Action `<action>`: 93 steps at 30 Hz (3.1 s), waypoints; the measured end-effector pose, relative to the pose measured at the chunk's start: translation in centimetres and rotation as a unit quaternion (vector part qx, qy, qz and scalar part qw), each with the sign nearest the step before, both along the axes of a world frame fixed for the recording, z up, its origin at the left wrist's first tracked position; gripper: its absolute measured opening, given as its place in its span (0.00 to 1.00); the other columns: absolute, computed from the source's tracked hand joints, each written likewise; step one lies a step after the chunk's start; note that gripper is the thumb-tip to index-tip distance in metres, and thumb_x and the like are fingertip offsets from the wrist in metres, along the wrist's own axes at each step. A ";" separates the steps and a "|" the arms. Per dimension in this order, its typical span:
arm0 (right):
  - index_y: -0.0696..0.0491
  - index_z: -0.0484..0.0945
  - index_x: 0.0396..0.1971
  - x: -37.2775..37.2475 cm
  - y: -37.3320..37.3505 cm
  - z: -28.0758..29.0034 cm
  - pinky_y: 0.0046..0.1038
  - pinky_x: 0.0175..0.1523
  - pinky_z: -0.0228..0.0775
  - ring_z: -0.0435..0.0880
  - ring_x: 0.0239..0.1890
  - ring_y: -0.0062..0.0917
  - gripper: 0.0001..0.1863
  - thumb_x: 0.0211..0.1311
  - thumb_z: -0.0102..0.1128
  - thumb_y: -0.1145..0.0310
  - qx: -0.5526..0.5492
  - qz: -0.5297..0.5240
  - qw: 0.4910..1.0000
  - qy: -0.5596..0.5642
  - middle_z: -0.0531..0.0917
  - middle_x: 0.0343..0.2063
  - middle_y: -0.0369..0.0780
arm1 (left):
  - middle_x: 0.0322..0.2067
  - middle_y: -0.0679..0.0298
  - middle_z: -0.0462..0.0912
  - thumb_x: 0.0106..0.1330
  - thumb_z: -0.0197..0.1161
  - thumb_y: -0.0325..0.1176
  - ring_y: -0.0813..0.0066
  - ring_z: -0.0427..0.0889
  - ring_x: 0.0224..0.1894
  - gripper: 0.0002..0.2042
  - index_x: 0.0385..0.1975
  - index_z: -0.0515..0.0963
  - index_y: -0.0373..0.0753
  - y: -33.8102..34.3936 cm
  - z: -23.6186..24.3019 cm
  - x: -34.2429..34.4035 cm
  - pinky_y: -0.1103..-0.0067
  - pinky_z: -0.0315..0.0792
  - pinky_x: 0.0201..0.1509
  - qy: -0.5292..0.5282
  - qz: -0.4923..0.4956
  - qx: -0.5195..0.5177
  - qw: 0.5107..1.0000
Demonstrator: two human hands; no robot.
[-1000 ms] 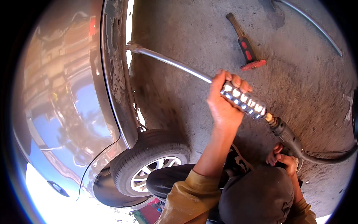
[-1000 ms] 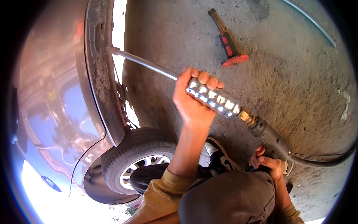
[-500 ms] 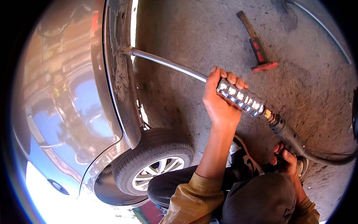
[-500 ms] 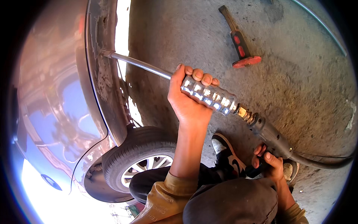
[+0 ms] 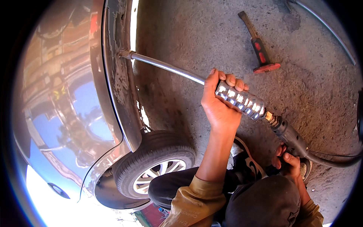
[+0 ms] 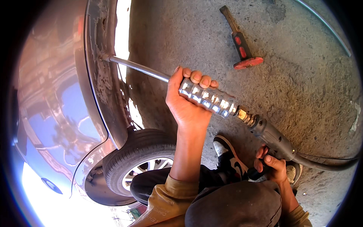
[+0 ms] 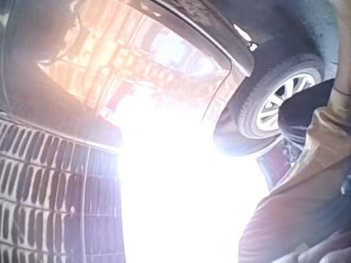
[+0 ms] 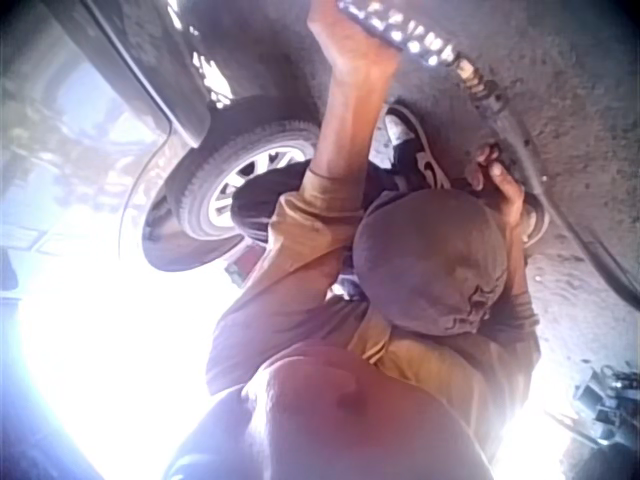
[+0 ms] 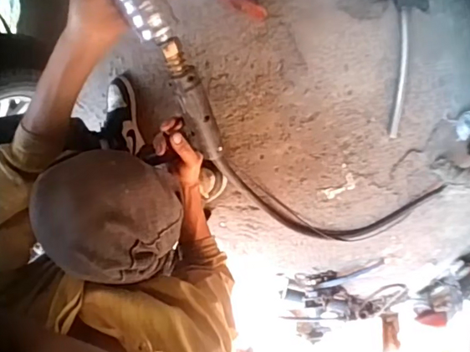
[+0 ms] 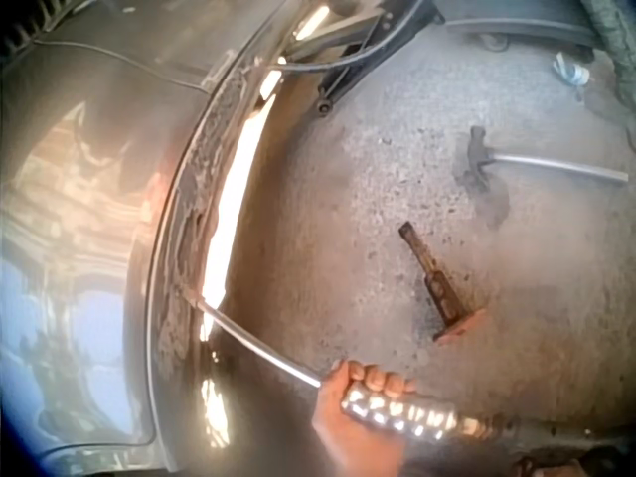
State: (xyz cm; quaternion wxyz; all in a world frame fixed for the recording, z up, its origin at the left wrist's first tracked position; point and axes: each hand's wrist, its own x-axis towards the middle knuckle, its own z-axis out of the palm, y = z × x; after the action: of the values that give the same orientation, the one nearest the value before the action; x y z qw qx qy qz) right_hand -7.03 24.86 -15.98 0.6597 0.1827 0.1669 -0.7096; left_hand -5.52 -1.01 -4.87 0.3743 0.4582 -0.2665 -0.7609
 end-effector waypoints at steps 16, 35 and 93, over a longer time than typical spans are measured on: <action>0.56 0.67 0.47 -0.1 -0.4 0.6 0.30 0.29 0.65 0.73 0.19 0.25 0.23 0.53 0.63 0.66 0.005 0.001 1.000 -0.002 0.78 0.34 0.40 | 0.21 0.66 0.69 0.65 0.52 0.40 0.71 0.71 0.26 0.10 0.25 0.67 0.44 0.0 0.2 0.3 0.69 0.68 0.38 0.006 -0.002 -0.008 1.000; 0.55 0.68 0.45 -0.8 -0.7 0.9 0.29 0.31 0.64 0.71 0.20 0.21 0.20 0.55 0.65 0.65 -0.030 0.006 1.000 -0.001 0.73 0.27 0.38 | 0.20 0.69 0.69 0.63 0.54 0.40 0.75 0.69 0.23 0.09 0.23 0.67 0.46 0.2 0.5 -0.3 0.72 0.66 0.35 -0.034 0.019 -0.042 0.998; 0.62 0.70 0.45 -0.3 1.9 -1.8 0.28 0.39 0.72 0.78 0.30 0.26 0.23 0.51 0.65 0.67 0.144 0.051 0.905 0.396 0.77 0.37 0.43 | 0.16 0.77 0.57 0.72 0.40 0.54 0.85 0.57 0.19 0.19 0.26 0.66 0.47 -2.0 1.1 0.5 0.74 0.64 0.42 0.135 -0.022 -0.102 0.985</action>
State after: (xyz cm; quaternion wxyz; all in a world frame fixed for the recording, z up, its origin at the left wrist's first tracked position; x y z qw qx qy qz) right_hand -7.32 26.80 -17.80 0.5409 -0.0290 0.5238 -0.6574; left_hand -5.01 -3.04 -3.74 0.4350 0.3044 -0.2993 -0.7928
